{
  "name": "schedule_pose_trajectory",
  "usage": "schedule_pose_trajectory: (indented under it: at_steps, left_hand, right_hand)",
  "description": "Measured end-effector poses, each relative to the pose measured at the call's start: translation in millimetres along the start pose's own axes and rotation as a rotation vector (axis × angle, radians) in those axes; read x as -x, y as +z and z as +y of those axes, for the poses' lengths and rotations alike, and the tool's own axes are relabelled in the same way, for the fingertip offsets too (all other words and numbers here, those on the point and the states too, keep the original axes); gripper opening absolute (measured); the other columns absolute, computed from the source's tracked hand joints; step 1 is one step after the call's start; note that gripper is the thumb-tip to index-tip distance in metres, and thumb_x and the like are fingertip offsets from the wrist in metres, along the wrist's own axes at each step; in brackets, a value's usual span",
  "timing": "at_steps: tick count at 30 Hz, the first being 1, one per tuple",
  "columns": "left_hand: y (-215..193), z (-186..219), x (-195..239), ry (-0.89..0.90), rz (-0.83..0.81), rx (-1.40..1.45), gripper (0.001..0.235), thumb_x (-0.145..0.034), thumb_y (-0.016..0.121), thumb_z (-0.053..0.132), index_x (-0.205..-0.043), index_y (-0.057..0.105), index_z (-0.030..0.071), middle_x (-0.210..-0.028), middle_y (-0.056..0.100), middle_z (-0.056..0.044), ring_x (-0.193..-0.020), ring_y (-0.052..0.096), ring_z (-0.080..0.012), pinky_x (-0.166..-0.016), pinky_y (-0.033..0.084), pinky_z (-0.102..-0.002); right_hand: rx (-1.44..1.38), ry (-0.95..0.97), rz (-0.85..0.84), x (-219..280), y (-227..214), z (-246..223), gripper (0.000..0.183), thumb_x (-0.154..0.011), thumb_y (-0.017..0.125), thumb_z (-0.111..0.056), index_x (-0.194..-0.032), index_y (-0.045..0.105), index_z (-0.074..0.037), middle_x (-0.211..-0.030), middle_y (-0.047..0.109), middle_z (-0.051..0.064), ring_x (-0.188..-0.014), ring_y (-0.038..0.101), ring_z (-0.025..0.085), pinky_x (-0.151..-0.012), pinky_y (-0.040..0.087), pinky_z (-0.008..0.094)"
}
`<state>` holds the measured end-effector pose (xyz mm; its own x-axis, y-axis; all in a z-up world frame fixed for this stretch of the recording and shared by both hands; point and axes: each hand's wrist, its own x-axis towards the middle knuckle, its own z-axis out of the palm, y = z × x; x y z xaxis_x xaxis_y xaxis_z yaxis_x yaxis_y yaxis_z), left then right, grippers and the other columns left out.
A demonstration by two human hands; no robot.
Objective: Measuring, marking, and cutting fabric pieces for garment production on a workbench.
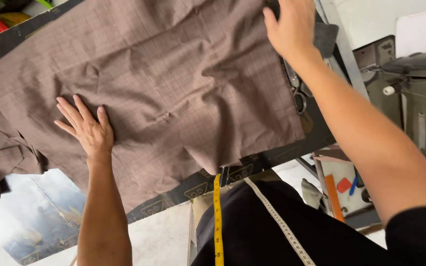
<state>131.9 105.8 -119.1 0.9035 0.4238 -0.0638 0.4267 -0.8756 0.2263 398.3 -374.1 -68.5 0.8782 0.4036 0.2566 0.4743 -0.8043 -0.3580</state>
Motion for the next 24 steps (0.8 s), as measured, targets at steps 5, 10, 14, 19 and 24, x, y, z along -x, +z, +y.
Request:
schedule_pose_trajectory:
  at_steps: [5, 10, 14, 19, 24]
  left_hand:
    - [1, 31, 65, 0.162, 0.154, 0.111, 0.053, -0.119, 0.049, 0.022, -0.164, 0.029, 0.002, -0.168, 0.013, -0.032, -0.159, 0.014, -0.0502, -0.124, -0.002, -0.07]
    - [19, 26, 135, 0.178, 0.049, 0.057, 0.061, -0.109, 0.047, 0.03, -0.16, 0.038, -0.003, -0.166, 0.019, -0.032, -0.156, 0.02, -0.0501, -0.123, 0.004, -0.068]
    - [9, 15, 140, 0.217, 0.007, -0.041, 0.067, -0.109, 0.04, 0.042, -0.162, 0.035, 0.001, -0.167, 0.022, -0.03, -0.155, 0.021, -0.0463, -0.122, 0.009, -0.069]
    - [18, -2, 144, 0.251, 0.04, -0.042, 0.069, -0.107, 0.039, 0.042, -0.158, 0.037, -0.005, -0.168, 0.02, -0.032, -0.156, 0.021, -0.0473, -0.122, 0.003, -0.07]
    - [12, 64, 144, 0.22, 0.097, -0.042, 0.06, -0.099, 0.057, 0.031, -0.149, 0.05, -0.001, -0.165, 0.032, -0.031, -0.155, 0.028, -0.0437, -0.122, 0.007, -0.069]
  right_hand:
    - [0.165, 0.171, -0.097, 136, -30, 9, 0.052, -0.094, 0.081, -0.025, -0.136, 0.063, 0.001, -0.141, 0.044, 0.025, -0.127, 0.041, 0.047, -0.105, 0.037, 0.065]
    - [0.205, 0.131, 0.03, 156, -27, 28, 0.05, -0.1, 0.079, -0.033, -0.141, 0.067, -0.008, -0.147, 0.041, 0.022, -0.131, 0.041, 0.048, -0.104, 0.039, 0.067]
    - [0.127, 0.281, 0.016, 155, -19, 46, 0.059, -0.106, 0.078, -0.037, -0.157, 0.058, -0.014, -0.162, 0.024, 0.021, -0.145, 0.028, 0.055, -0.113, 0.029, 0.071]
    - [0.13, 0.32, 0.027, 149, -9, 65, 0.058, -0.102, 0.075, -0.038, -0.15, 0.058, -0.011, -0.161, 0.028, 0.021, -0.144, 0.023, 0.055, -0.112, 0.03, 0.074]
    - [0.093, 0.377, 0.013, 121, -9, 105, 0.064, -0.1, 0.074, -0.045, -0.153, 0.057, -0.012, -0.162, 0.029, 0.02, -0.144, 0.022, 0.054, -0.114, 0.026, 0.074]
